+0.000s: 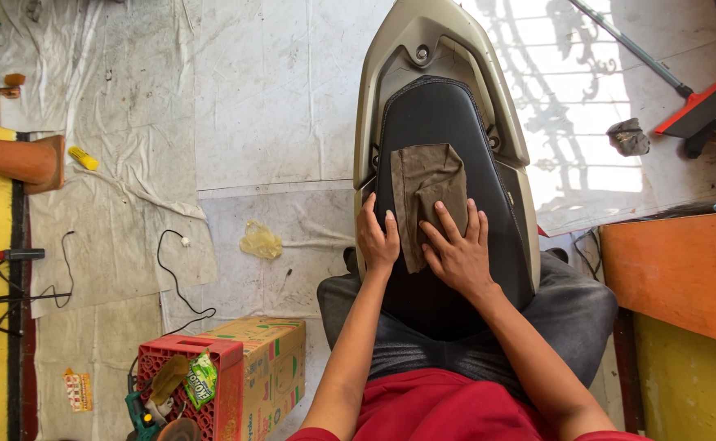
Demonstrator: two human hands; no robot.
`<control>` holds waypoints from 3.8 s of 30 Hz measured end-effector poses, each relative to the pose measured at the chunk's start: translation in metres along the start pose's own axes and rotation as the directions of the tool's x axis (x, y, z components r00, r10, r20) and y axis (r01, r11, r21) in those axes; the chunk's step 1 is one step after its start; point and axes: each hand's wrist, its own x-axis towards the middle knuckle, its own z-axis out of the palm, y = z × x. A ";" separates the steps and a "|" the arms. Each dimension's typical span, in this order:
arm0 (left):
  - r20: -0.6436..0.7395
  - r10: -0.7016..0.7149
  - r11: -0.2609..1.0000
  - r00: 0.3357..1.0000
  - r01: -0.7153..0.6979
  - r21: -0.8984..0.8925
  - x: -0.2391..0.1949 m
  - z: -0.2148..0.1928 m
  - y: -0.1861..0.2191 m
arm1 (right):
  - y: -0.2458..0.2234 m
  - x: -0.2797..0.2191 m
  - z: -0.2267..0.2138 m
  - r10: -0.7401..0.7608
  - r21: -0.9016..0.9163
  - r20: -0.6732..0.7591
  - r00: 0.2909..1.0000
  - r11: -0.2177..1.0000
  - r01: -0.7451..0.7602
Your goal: The person wipes the black seat of a scooter with a brown cloth. They use both hands to rub the cloth over the seat surface, moving from the front to the back and covering the entire area.
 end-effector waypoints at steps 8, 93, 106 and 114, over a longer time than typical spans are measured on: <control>0.008 0.009 1.000 1.000 -0.009 0.019 -0.001 0.001 -0.006 | 0.005 0.073 0.001 0.008 0.012 -0.053 0.999 1.000 -0.008; 0.051 -0.110 0.993 0.993 0.112 -0.033 0.005 -0.004 -0.005 | -0.004 0.075 0.009 0.140 -0.047 0.077 0.987 0.989 -0.137; 0.078 -0.129 0.983 0.989 0.138 -0.122 0.006 -0.011 0.004 | -0.009 0.076 0.022 0.162 -0.002 0.073 0.984 0.987 -0.162; 0.021 -0.073 0.993 0.997 0.074 -0.095 0.004 -0.007 0.000 | -0.013 0.024 0.018 0.105 0.062 0.074 0.992 0.992 -0.110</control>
